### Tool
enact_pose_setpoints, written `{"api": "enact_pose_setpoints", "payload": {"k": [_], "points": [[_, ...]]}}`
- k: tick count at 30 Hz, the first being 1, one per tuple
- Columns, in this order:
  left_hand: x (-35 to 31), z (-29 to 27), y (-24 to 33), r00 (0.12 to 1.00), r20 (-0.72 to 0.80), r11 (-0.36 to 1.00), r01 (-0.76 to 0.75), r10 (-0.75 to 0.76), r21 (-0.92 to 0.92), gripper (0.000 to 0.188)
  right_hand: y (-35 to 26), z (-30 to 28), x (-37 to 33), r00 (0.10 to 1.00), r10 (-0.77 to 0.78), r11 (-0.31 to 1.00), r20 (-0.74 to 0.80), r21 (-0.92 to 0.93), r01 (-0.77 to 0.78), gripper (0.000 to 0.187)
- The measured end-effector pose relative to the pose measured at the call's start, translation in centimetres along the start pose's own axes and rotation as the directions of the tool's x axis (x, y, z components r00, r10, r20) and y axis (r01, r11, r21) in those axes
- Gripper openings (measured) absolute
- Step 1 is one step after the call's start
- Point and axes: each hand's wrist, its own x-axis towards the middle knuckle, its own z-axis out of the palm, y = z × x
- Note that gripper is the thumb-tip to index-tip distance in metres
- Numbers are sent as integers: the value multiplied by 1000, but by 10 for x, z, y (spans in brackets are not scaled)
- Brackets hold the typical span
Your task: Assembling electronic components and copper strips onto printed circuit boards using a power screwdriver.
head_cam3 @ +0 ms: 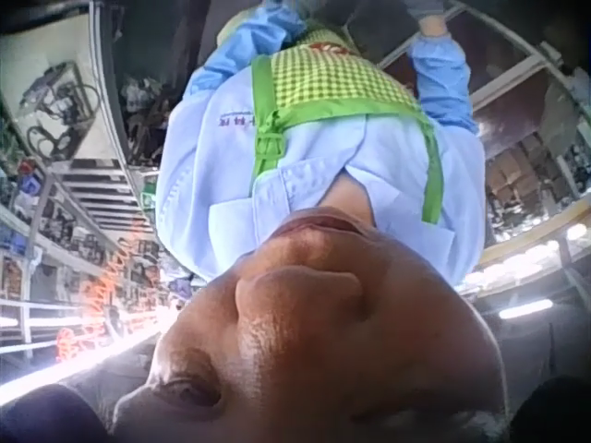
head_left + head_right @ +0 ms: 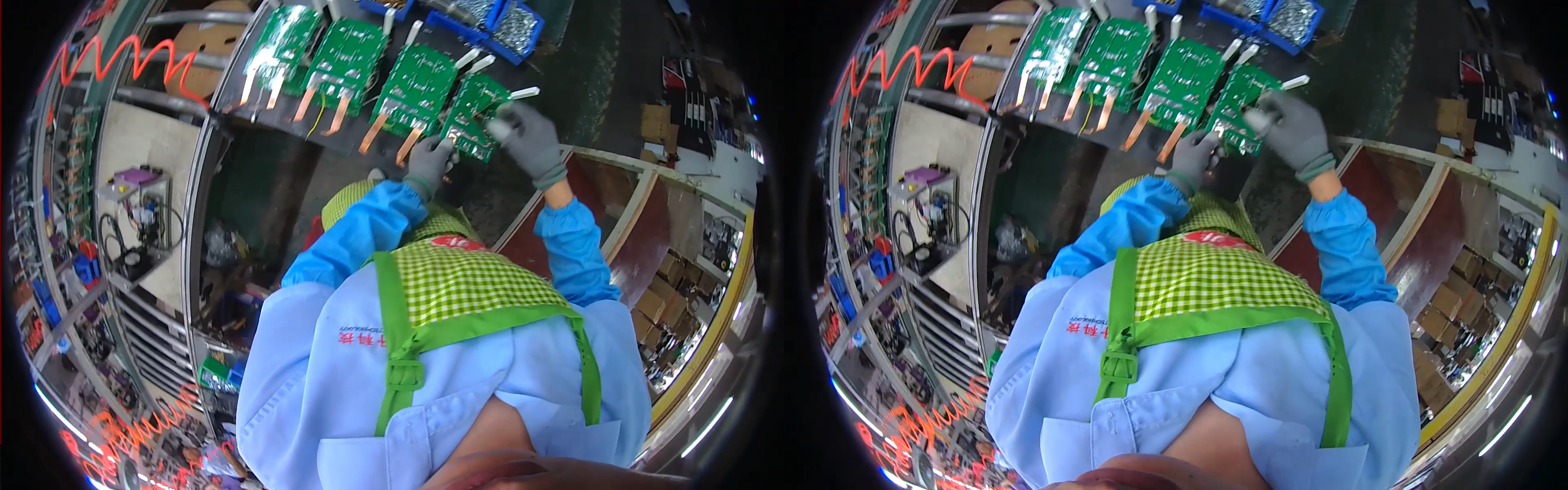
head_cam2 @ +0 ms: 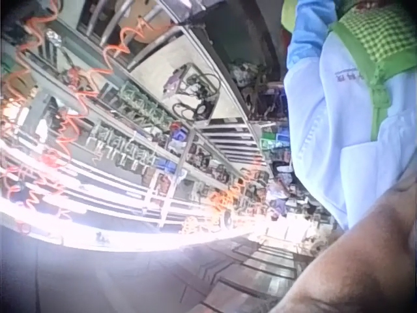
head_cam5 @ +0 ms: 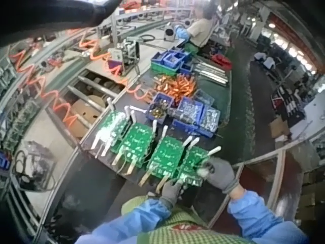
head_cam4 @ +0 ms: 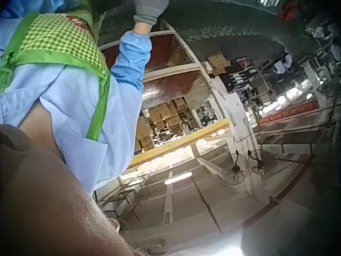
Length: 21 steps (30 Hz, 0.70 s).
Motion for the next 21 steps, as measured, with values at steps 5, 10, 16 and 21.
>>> {"api": "enact_pose_setpoints", "payload": {"k": [5, 10, 16, 21], "points": [[-2, 0, 4, 997, -41, 997, 70, -68, 39, 21, 84, -39, 84, 933, 175, 982, -314, 127, -141, 32], [0, 5, 1, 997, -61, 995, 51, -46, 81, 20, 203, -29, 155, 956, 141, 894, -256, -381, -234, 36], [-7, 7, 1, 994, -96, 999, 47, -47, -7, 24, 219, -7, 223, 946, 256, 761, -197, -563, -323, 34], [-7, 3, 5, 990, -89, 988, 120, -112, 92, 27, 250, 8, 237, 930, 217, 812, -296, -473, -341, 20]]}}
